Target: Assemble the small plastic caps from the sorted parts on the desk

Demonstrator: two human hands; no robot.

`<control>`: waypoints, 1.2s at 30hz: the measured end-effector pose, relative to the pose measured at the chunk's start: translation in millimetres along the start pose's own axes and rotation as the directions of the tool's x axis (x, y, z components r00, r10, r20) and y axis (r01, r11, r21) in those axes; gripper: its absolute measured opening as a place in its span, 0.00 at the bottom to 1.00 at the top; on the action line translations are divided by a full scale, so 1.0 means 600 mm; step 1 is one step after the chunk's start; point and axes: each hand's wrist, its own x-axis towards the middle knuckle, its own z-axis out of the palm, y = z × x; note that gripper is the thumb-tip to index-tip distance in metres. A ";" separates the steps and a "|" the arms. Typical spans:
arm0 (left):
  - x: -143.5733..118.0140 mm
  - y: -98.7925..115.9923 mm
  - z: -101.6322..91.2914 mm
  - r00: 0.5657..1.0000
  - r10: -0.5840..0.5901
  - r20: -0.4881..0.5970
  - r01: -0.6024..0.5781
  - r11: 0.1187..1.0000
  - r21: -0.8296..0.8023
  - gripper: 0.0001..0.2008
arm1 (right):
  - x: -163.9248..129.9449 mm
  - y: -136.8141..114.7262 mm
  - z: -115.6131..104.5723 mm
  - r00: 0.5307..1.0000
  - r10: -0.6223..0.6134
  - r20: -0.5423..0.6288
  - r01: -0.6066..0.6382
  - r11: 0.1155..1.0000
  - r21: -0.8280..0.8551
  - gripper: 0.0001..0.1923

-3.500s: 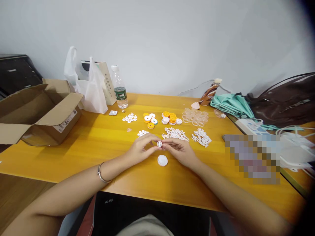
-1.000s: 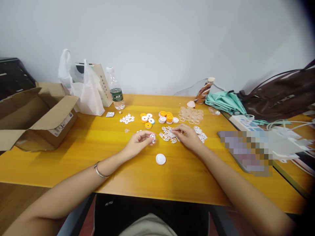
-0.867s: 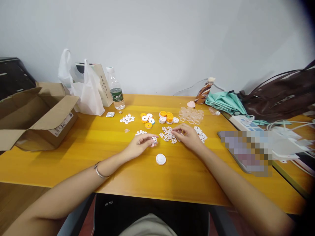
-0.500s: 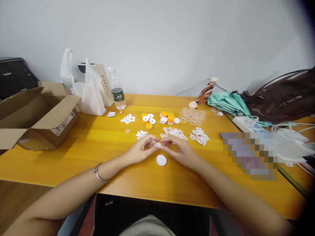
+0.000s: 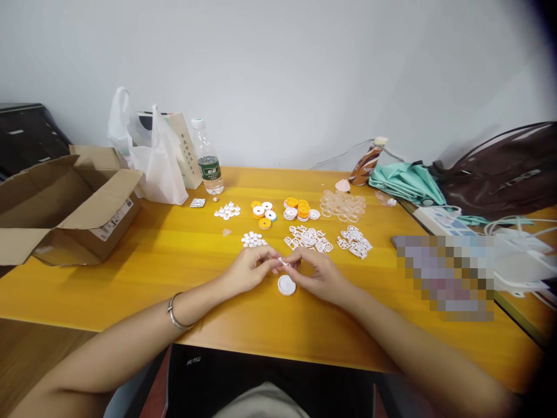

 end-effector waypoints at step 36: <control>0.006 0.008 0.000 0.995 -0.084 0.048 0.092 0.978 -0.187 0.15 | 0.002 0.020 0.018 0.991 0.003 -0.137 -0.002 1.000 0.007 0.06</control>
